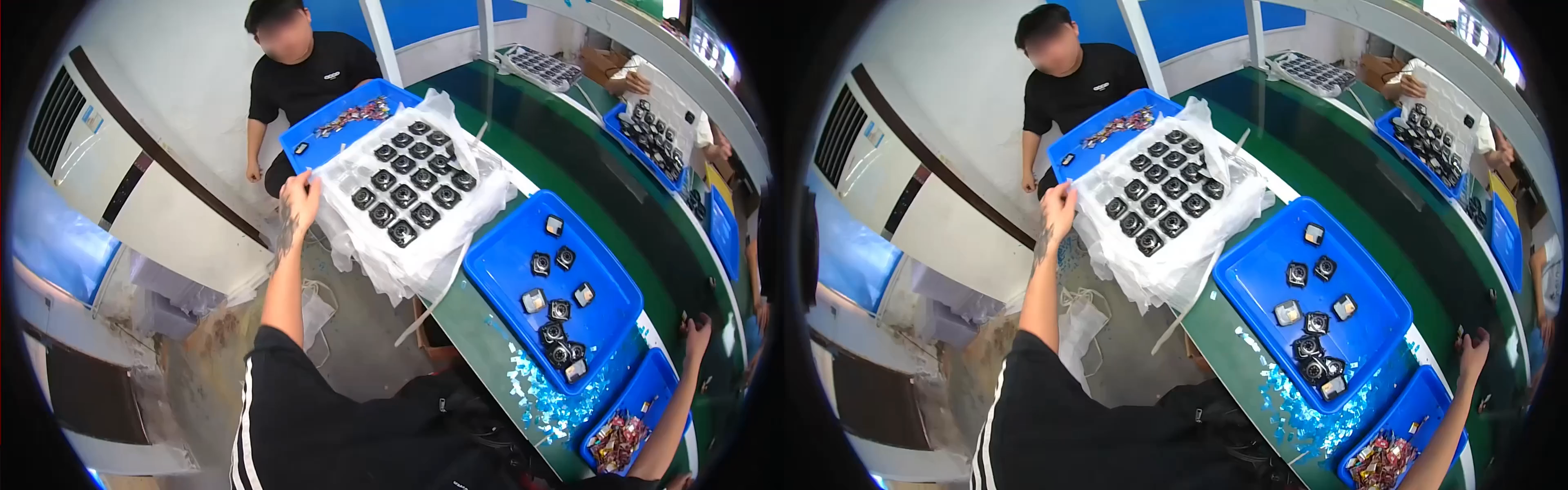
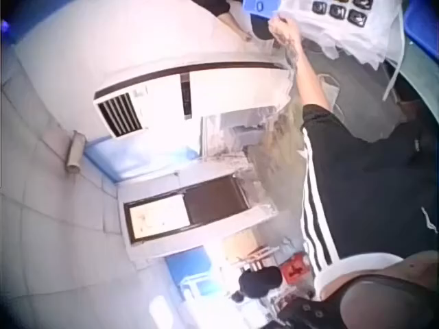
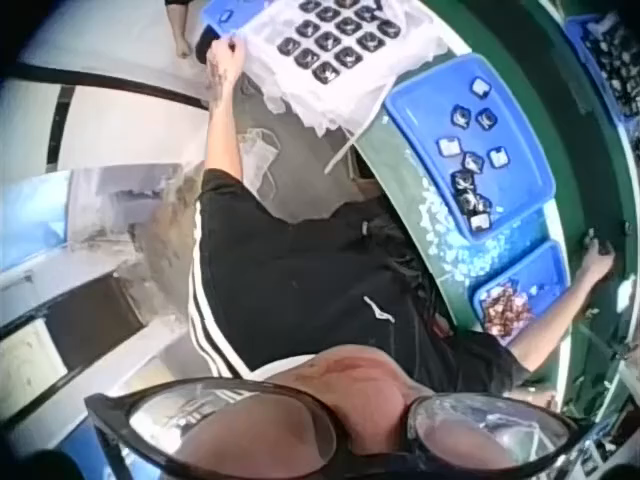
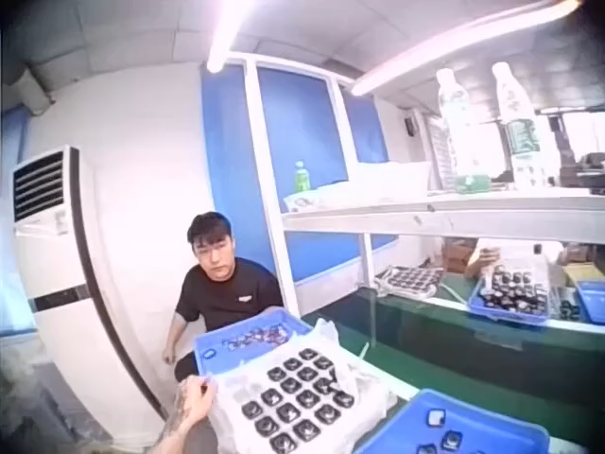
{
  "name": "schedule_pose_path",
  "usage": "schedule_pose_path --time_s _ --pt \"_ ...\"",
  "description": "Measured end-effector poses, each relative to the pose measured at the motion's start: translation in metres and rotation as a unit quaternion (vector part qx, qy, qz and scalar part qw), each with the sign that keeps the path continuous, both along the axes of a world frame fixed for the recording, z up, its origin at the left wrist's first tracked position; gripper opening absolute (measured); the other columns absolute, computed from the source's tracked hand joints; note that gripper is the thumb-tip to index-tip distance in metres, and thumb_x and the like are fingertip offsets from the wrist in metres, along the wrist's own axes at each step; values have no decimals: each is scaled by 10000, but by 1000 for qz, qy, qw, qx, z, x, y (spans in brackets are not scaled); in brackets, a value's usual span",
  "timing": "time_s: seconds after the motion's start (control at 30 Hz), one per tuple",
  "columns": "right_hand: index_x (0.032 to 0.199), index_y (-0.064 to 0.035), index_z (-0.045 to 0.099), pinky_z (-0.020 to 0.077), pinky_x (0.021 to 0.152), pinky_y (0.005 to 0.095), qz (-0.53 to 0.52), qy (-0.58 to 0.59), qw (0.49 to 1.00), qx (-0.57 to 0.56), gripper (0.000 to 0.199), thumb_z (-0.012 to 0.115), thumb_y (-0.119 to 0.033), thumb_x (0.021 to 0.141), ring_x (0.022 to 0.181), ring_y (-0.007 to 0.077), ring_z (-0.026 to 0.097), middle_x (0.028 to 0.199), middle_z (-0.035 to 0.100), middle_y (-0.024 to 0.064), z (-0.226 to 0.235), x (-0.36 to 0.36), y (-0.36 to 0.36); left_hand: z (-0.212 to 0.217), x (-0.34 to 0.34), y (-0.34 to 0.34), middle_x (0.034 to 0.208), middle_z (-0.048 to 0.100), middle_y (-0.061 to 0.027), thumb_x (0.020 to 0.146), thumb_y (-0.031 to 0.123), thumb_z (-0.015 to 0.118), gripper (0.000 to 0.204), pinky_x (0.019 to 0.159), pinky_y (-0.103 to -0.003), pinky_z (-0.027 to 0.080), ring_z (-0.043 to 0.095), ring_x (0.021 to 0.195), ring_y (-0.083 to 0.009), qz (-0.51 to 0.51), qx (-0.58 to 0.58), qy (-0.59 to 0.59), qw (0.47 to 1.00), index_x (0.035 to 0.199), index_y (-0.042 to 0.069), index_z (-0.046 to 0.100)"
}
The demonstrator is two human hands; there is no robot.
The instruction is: The recorder is assembling small electronic housing components by inserting circuit boards or batteries into black casings and adding adhesive or small parts.
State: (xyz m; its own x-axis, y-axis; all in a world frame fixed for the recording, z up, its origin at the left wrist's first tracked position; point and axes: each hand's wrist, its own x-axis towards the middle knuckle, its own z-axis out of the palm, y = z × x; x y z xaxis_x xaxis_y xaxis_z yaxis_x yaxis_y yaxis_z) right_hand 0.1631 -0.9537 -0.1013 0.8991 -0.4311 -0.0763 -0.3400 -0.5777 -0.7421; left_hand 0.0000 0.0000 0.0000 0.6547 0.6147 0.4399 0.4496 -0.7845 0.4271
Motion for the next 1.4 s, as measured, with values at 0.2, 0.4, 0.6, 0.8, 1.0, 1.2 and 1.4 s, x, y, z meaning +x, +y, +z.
schedule_pose_path --time_s 0.2,0.4,0.6,0.8,1.0,1.2,1.4 --pt "1142 -90 588 489 785 322 233 -213 941 -124 349 672 -33 808 1030 226 567 1161 561 69 138 -85 252 12 29 15 1087 634 -242 803 487 662 500 921 -428 464 598 1037 -373 10 52 85 995 993 26 697" --pt "1044 -32 618 465 886 390 388 -242 883 -107 320 714 -10 740 1038 356 567 1131 544 166 195 -132 382 15 34 20 855 683 -166 838 389 651 440 765 -407 520 662 886 -317 3 17 -31 999 1036 -3 634" --pt "1030 -33 638 488 841 411 496 -266 827 -18 293 731 -68 754 978 356 586 1031 598 159 188 -141 478 47 53 -5 1136 630 -137 898 145 550 329 921 -397 498 620 1048 -251 -195 -552 -244 773 1182 -22 544" --pt "1324 31 430 485 864 417 548 -322 771 -31 750 791 -246 727 1048 368 550 1145 528 202 167 -142 614 54 71 -27 1183 613 -170 865 128 536 370 992 -463 460 589 1107 -323 -185 -695 -315 620 1205 -19 522" --pt "1302 1 496 464 810 392 444 -358 807 -150 716 781 -238 691 992 299 549 1096 541 146 131 -135 700 47 59 -27 1168 629 -154 875 164 527 384 821 -410 558 630 1032 -299 -210 -739 -270 580 1220 -5 529" --pt "1180 -27 603 435 708 338 386 -436 783 -218 441 600 -122 749 869 214 538 920 544 68 128 -134 713 54 44 -55 1001 672 -69 913 194 493 310 348 -190 335 627 657 -120 -232 -781 -168 555 1160 17 558" --pt "1197 -4 580 456 683 325 377 -467 762 -243 458 582 -102 749 870 216 549 922 550 76 172 -136 696 72 33 -69 1026 673 -50 943 286 470 345 517 -230 497 654 779 -133 -308 -750 -210 546 1175 46 555"
